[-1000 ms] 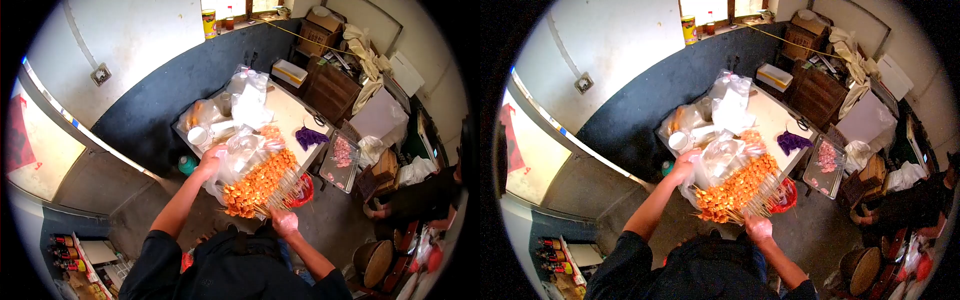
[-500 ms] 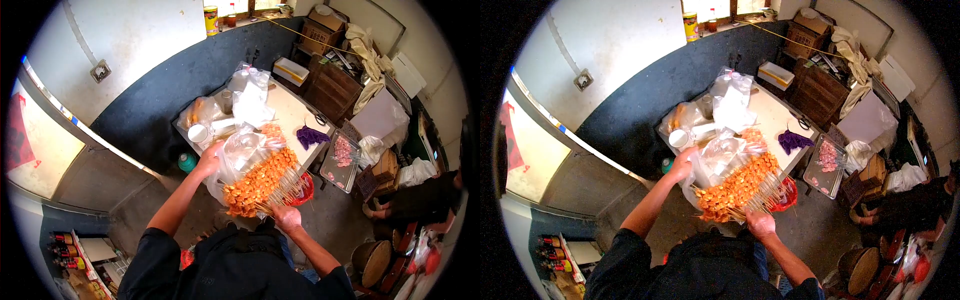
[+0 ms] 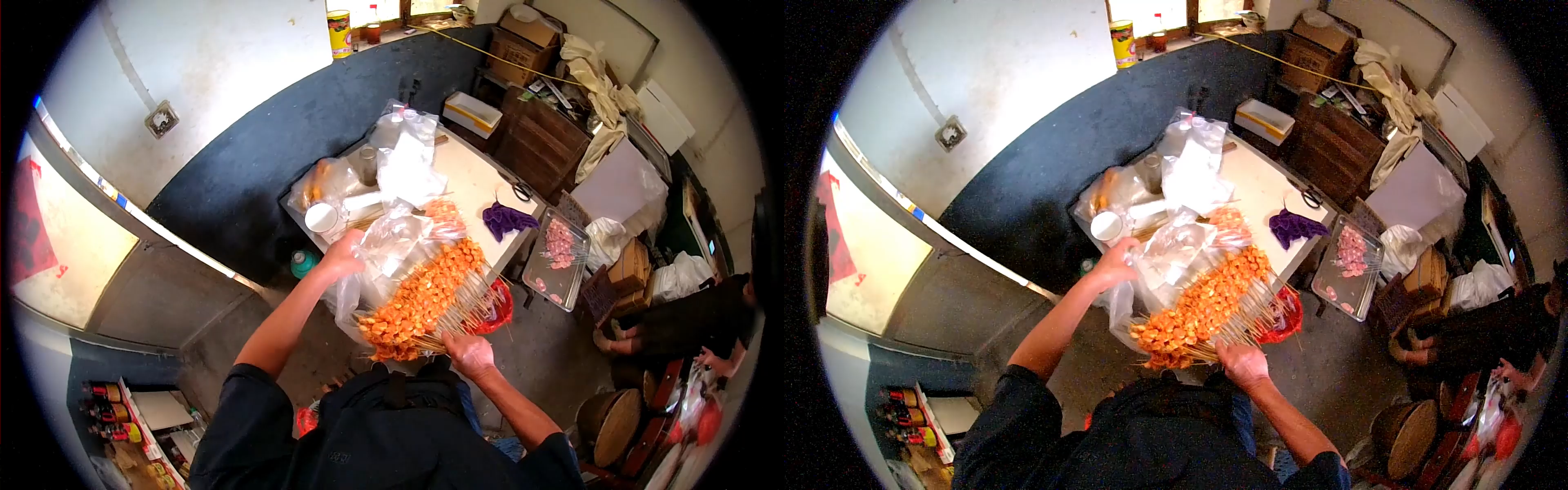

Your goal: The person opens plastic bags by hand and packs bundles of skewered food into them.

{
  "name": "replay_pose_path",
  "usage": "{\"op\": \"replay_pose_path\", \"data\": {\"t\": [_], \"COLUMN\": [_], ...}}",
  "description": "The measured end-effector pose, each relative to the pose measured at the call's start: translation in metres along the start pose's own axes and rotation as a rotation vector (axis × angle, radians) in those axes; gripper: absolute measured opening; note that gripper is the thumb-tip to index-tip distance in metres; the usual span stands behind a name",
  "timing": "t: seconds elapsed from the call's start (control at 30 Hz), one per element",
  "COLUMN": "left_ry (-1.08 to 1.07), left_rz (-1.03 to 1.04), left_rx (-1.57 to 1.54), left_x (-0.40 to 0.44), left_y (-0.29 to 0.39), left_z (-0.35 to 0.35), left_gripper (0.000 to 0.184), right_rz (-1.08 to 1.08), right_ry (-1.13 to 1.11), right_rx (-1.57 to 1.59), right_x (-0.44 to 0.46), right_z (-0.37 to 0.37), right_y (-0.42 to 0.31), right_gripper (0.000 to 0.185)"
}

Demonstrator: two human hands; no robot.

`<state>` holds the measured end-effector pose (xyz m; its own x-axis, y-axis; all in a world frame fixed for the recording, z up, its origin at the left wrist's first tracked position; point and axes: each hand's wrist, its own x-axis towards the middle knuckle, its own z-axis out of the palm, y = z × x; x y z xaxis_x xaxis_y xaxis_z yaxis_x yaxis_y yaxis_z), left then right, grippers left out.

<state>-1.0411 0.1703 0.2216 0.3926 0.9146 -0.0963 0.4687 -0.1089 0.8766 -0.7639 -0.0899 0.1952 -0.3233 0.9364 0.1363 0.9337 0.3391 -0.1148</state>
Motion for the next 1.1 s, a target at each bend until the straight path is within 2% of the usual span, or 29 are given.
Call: {"op": "replay_pose_path", "data": {"t": [0.03, 0.1, 0.13, 0.17, 0.23, 0.27, 0.33, 0.37, 0.43, 0.57, 0.63, 0.67, 0.73, 0.77, 0.83, 0.87, 0.93, 1.1], "left_ry": [-0.004, -0.207, -0.362, -0.363, -0.514, -0.517, -0.392, -0.395, -0.224, -0.277, -0.228, -0.233, -0.012, -0.012, 0.059, 0.061, 0.036, 0.15], "left_rz": [-0.002, 0.234, 0.213, 0.212, 0.134, 0.134, 0.361, 0.359, 0.407, 0.452, 0.285, 0.284, 0.366, 0.364, 0.16, 0.16, 0.066, -0.003], "left_rx": [0.001, 0.696, 0.881, 0.88, 1.103, 1.103, 1.072, 1.071, 0.975, 1.072, 1.034, 1.034, 0.851, 0.851, 0.738, 0.737, 0.549, 0.648], "left_x": [-0.001, -0.002, -0.005, -0.006, -0.007, -0.007, -0.008, -0.009, -0.011, -0.003, 0.002, 0.002, 0.001, 0.002, 0.007, 0.006, 0.005, 0.016], "left_y": [-0.006, -0.019, -0.005, -0.001, 0.002, -0.005, -0.018, -0.018, -0.015, -0.029, -0.034, -0.037, -0.039, -0.037, -0.027, -0.02, -0.01, -0.021], "left_z": [0.002, 0.002, -0.002, -0.001, 0.001, 0.001, -0.001, 0.001, 0.004, 0.01, 0.015, 0.016, 0.017, 0.019, 0.03, 0.033, 0.041, 0.049], "left_gripper": [0.029, 0.037, 0.034, 0.034, 0.028, 0.028, 0.015, 0.015, 0.007, 0.004, 0.004, 0.004, 0.007, 0.007, 0.01, 0.01, 0.011, 0.011], "right_rz": [0.003, -0.009, -0.009, -0.021, -0.032, -0.05, -0.065, -0.063, -0.063, -0.066, -0.066, -0.07, -0.074, -0.082, -0.091, -0.094, -0.096, -0.135], "right_ry": [-0.002, -0.016, -0.017, -0.015, -0.016, 0.0, 0.012, -0.005, -0.021, -0.034, -0.037, -0.033, -0.031, -0.03, -0.029, -0.031, -0.034, -0.051], "right_rx": [0.002, 0.004, 0.006, -0.001, -0.006, -0.01, -0.011, -0.006, -0.002, -0.014, -0.009, -0.005, -0.001, 0.0, 0.0, 0.013, 0.025, 0.022], "right_x": [-0.001, -0.003, -0.003, -0.003, -0.005, -0.006, -0.007, -0.007, -0.005, -0.002, -0.001, -0.001, 0.0, 0.001, 0.005, 0.006, 0.009, 0.014], "right_z": [0.0, -0.001, -0.001, -0.001, -0.001, -0.001, -0.001, -0.003, -0.004, -0.006, -0.006, -0.004, -0.003, -0.003, -0.004, -0.005, -0.007, -0.007], "right_y": [0.0, 0.001, 0.002, 0.003, 0.005, 0.006, 0.006, 0.006, 0.007, 0.007, 0.007, 0.008, 0.009, 0.009, 0.01, 0.01, 0.01, 0.011], "right_gripper": [0.026, 0.029, 0.029, 0.032, 0.034, 0.036, 0.037, 0.038, 0.038, 0.037, 0.037, 0.037, 0.038, 0.038, 0.039, 0.04, 0.04, 0.04]}}
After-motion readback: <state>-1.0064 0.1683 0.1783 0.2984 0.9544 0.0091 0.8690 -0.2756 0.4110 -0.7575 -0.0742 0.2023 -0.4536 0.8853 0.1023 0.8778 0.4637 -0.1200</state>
